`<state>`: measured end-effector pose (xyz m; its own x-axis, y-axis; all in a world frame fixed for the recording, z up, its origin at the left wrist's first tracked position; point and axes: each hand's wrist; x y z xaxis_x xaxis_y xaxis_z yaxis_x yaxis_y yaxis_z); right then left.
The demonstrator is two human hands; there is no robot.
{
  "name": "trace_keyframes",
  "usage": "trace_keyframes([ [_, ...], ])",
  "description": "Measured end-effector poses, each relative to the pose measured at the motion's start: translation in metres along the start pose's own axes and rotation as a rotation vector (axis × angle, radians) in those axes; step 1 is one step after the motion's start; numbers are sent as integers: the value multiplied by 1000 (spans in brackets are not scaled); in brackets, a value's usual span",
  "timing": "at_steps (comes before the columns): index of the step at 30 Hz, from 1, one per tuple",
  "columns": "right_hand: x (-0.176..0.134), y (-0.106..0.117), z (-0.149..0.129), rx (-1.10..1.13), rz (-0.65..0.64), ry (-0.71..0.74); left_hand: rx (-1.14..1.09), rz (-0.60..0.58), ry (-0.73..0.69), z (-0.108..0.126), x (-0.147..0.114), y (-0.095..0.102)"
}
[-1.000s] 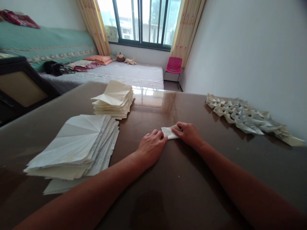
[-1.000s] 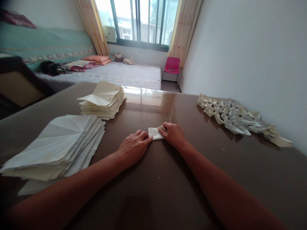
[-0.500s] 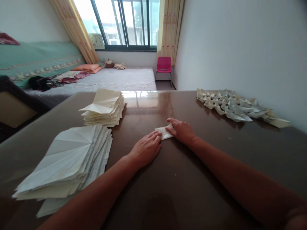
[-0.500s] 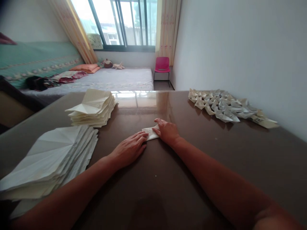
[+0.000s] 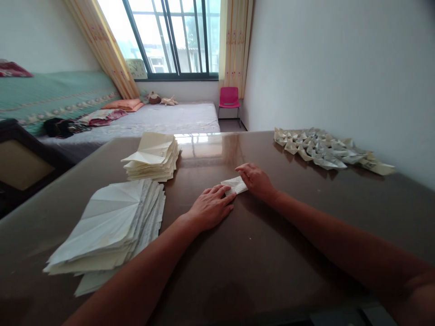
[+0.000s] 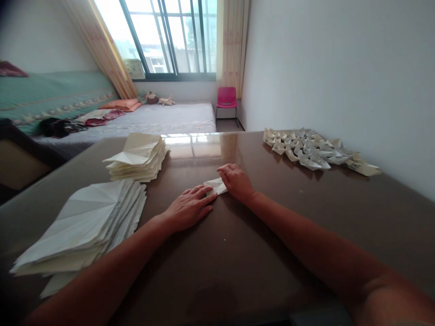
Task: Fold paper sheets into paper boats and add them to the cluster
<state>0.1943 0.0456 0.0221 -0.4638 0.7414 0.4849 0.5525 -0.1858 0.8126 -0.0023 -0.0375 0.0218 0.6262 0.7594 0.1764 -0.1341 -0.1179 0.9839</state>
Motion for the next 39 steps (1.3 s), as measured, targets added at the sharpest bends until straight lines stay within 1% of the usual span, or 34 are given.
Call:
trace_keyframes([
  [2,-6,4,-17,7,-218,236,-4,-1,6,0,0,-1],
  [3,-11,6,-24,-8,-270,274,-9,-2,9,0,0,-1],
  [5,-23,10,-30,-40,-360,274,-15,-3,9,0,0,-2],
  [8,-44,15,-17,-127,-498,254,-6,-21,1,-1,0,-3],
  [10,-56,20,-2,-220,-496,216,1,-39,-2,-3,0,-3],
  [13,-66,28,14,-330,-436,176,-10,-64,-12,-8,0,1],
  [15,-67,31,13,-388,-414,164,-24,-84,-13,-12,-1,4],
  [19,-57,29,-10,-458,-431,125,-40,-77,-10,-16,-4,9],
  [21,-51,26,-22,-446,-438,162,-41,-64,-7,-16,-4,9],
  [25,-42,21,-35,-470,-400,82,-38,-55,8,-14,-4,9],
  [27,-39,17,-36,-412,-410,94,-37,-47,18,-15,-4,10],
  [30,-34,8,-27,-250,-509,203,-43,-45,25,-17,-4,12],
  [31,-33,6,-21,-213,-541,210,-44,-45,28,-17,-4,12],
  [35,-30,3,1,-203,-547,99,-27,-42,44,-18,-4,9],
  [37,-29,5,6,-229,-546,70,-9,-33,73,-17,-3,4],
  [39,-25,7,4,-265,-526,57,12,-14,115,-16,-2,-1],
])
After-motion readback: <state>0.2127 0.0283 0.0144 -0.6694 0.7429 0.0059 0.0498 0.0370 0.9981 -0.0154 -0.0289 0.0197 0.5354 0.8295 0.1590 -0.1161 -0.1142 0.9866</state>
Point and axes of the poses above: each hand's wrist, its own x-axis towards the middle knuckle, its own y-axis out of the back of the hand, z = x × y, and after that the axes turned 3 degrees about -y, right-handed
